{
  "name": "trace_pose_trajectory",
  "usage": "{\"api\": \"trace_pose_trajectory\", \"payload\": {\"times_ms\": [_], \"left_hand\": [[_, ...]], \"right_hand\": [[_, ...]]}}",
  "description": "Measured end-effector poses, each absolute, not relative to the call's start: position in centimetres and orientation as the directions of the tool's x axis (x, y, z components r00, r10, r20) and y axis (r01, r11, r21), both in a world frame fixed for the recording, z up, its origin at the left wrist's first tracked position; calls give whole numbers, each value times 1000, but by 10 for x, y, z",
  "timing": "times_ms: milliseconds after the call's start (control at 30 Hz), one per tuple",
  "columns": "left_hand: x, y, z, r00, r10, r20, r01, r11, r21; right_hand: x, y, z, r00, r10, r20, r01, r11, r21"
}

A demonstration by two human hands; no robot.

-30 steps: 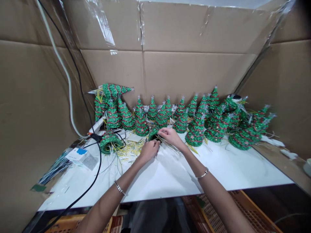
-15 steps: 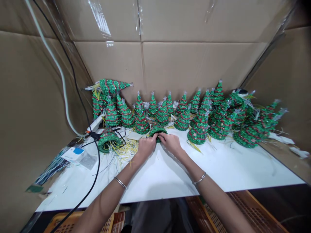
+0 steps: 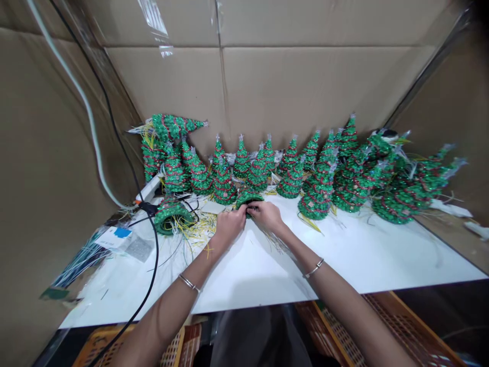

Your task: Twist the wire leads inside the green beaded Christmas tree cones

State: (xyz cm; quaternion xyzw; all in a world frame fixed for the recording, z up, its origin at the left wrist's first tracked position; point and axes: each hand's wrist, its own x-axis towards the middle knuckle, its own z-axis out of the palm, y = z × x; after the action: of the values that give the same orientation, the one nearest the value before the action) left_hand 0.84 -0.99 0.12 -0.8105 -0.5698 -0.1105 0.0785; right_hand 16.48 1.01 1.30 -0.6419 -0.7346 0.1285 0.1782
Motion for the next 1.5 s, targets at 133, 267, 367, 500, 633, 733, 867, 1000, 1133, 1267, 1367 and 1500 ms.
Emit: {"api": "trace_pose_trajectory", "payload": {"times_ms": [133,267,367,500,633,733,867,1000,1133,1267,1367,1500], "left_hand": [[8,-10,-1,336,896,290,938,-348,-13],[6,-10,-5,336,878,340,928,-370,39],[5,-9,-8,333,859,389,918,-389,73],[5,-8,-7,378,838,394,898,-435,62],[5,-7,-3,384,852,356,903,-427,48],[4,-6,-1,378,856,353,905,-423,54],[3,-5,-4,385,854,349,902,-429,54],[3,-5,-6,389,851,353,898,-436,60],[5,-5,-2,392,866,311,908,-419,23],[8,-7,3,398,891,217,917,-394,-64],[10,-9,4,377,907,188,926,-367,-87],[10,-11,3,356,919,171,934,-348,-77]], "right_hand": [[165,12,9,-38,994,104,873,84,-481],[167,8,6,-37,986,163,872,111,-476],[169,2,8,-76,974,212,889,162,-428],[170,-5,13,-108,957,270,883,217,-416],[172,-9,17,-169,956,239,841,267,-471],[174,-8,17,-145,965,220,863,232,-449],[173,-5,18,-111,976,185,921,171,-351],[173,-2,19,-180,973,145,932,216,-291],[175,-2,19,-261,960,99,922,278,-269],[173,-2,15,-217,965,148,934,249,-256],[172,-3,13,-177,972,153,952,209,-222],[170,-5,13,-161,977,138,972,181,-147]]}}
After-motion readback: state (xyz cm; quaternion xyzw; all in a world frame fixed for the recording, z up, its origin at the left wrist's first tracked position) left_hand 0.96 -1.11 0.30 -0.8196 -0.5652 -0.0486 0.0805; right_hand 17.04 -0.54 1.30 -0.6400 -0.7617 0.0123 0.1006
